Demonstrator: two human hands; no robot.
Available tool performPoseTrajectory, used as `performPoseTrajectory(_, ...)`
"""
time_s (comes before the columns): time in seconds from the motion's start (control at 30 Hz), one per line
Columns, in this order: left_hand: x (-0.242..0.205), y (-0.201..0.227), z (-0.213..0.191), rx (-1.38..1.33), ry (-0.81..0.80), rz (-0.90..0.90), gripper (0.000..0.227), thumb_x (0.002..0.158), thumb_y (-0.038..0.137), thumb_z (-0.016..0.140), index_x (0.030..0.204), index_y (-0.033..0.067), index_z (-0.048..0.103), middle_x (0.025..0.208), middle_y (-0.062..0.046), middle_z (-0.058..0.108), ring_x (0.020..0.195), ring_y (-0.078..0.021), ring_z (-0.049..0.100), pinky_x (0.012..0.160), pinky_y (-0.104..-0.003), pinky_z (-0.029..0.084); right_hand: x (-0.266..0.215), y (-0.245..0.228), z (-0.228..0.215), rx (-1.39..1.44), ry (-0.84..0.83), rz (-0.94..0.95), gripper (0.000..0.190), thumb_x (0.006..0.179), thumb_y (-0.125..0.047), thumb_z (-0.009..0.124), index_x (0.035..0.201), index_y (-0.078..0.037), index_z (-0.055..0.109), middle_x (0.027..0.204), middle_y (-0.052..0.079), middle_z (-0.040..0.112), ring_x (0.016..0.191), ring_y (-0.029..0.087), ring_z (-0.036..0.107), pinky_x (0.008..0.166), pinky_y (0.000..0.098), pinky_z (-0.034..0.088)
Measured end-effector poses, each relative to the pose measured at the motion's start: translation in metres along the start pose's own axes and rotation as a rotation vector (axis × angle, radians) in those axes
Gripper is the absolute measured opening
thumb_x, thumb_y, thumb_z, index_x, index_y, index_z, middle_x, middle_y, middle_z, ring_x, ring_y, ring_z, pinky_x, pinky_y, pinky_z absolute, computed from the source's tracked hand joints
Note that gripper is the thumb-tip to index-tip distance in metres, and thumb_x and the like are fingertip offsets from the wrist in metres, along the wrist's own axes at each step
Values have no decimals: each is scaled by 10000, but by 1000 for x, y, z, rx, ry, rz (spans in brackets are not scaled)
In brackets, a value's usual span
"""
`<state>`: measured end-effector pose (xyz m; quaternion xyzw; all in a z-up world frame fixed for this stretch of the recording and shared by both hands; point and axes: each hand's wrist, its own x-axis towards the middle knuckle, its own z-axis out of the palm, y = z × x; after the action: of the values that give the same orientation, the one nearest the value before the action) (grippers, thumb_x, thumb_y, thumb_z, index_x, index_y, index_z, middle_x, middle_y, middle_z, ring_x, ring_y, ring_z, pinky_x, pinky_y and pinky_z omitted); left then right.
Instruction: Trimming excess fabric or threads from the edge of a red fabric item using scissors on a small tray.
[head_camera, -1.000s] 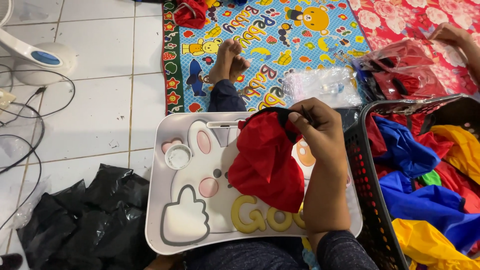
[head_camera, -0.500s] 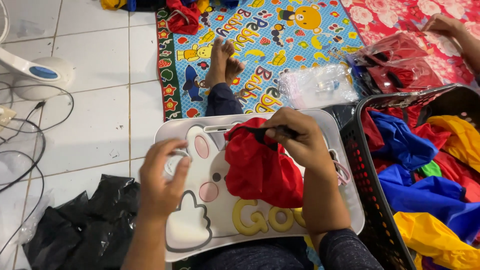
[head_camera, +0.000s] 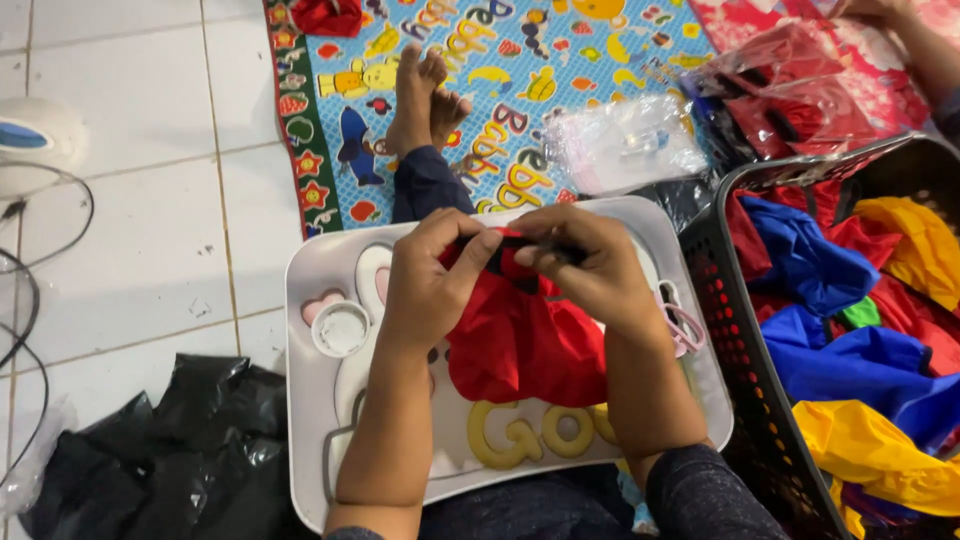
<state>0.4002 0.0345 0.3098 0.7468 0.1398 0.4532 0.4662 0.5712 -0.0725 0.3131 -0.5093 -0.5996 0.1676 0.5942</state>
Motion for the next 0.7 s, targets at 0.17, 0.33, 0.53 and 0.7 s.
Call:
performPoseTrajectory(0.17, -3, -2, -8, -137, -60, -56, 238, 1027, 235, 636, 858, 90, 719, 717, -42, 623, 789, -184, 637, 849, -329, 506, -7, 6, -2, -8, 106, 151, 288, 841, 164, 689, 1086, 33, 763, 686, 91, 571, 622, 104, 559, 599, 224, 463)
performPoseTrajectory(0.33, -3, 12, -5, -66, -78, -8, 120, 951, 48, 623, 1003, 36, 730, 866, -146, 698, 917, -321, 701, 892, -425, 533, -13, 23, -16, 3, 226, 113, 187, 865, 153, 738, 1043, 107, 703, 835, 185, 666, 684, 149, 621, 646, 281, 577)
performPoseTrajectory(0.53, -5, 18, 0, -45, -40, 30, 114, 931, 111, 724, 1038, 76, 743, 907, -113, 733, 898, -302, 710, 908, -404, 537, -20, 36, -16, 53, 240, 90, 146, 886, 95, 766, 1012, 120, 698, 835, 211, 694, 674, 161, 645, 624, 286, 581)
performPoseTrajectory(0.7, -6, 6, 1, 43, -16, 65, 108, 888, 78, 742, 993, 101, 734, 868, -84, 676, 886, -277, 650, 880, -388, 521, -15, 23, -9, 142, 185, 85, 134, 886, 119, 704, 1019, 128, 686, 854, 198, 677, 684, 162, 659, 635, 287, 594)
